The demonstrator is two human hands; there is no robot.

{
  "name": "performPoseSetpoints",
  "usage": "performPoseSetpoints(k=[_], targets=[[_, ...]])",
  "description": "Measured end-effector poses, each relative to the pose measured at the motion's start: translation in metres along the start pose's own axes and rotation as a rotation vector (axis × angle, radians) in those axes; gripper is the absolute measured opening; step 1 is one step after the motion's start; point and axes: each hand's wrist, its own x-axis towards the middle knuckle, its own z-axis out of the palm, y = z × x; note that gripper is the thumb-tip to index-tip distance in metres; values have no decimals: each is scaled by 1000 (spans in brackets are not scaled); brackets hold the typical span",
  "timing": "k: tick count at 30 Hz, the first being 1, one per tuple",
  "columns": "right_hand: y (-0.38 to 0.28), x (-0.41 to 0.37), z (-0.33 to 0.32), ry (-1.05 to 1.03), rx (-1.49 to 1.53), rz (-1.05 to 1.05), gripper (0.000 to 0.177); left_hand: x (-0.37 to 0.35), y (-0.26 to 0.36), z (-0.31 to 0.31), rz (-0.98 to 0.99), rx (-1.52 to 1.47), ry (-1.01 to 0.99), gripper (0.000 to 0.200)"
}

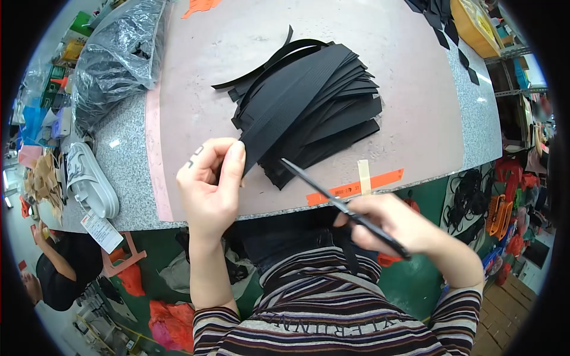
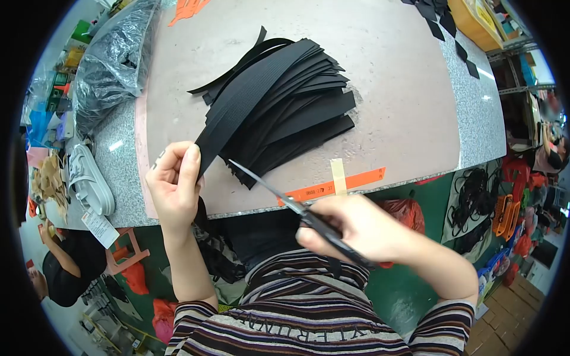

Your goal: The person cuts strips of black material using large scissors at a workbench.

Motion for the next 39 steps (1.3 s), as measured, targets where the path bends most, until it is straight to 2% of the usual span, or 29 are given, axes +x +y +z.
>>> performPoseSetpoints(k=[1,2,5,8,12,13,17,19,20,21,22,23,24,25,26,28,30,32,34,35,37,39], targets=[[8,10,13,68,-3,-121,45,-1,3,0,-26,-54,9,7],[2,16,18,85,40,-85,50,-3,4,1,-22,-54,4,6],[-3,38,26,161,-14,-243,59,-4,8,2,15,-20,-17,6],[-14,46,28,138,-41,-197,61,-4,7,0,19,-17,-23,7],[-9,52,30,157,-112,-210,26,-4,5,-1,-28,-76,-45,8],[-5,54,35,194,-17,-256,25,-3,4,0,-39,-81,-40,8],[12,63,47,256,58,-273,26,-1,2,0,-111,-136,-52,9],[19,59,45,205,65,-314,24,4,14,-18,-33,29,-30,7],[22,57,42,181,66,-335,23,7,24,-44,92,-4,24,15],[25,55,42,180,76,-338,32,9,42,-76,199,-113,121,11],[25,51,43,161,80,-326,33,15,72,-108,341,-291,149,9],[24,46,43,138,84,-311,35,22,110,-137,514,-522,79,9],[23,43,41,117,80,-304,36,30,156,-153,675,-787,-74,11],[25,41,42,96,125,-282,38,37,203,-160,791,-1027,-269,15],[23,35,42,124,185,-269,36,41,232,-157,816,-1143,-427,19],[18,21,39,177,301,-240,35,44,245,-132,679,-1169,-622,28],[21,4,28,240,400,-261,38,37,202,-94,400,-885,-728,25],[46,2,31,254,687,-464,41,15,132,-45,251,-246,-679,23],[46,-7,29,247,792,-525,47,-17,84,21,-92,-52,-593,20],[47,-10,30,248,832,-512,47,-34,60,45,-120,-92,-588,22],[55,-16,30,302,804,-480,45,-54,33,77,76,-107,-546,23],[59,-24,28,364,767,-398,40,-63,28,85,-30,-154,-539,27]])
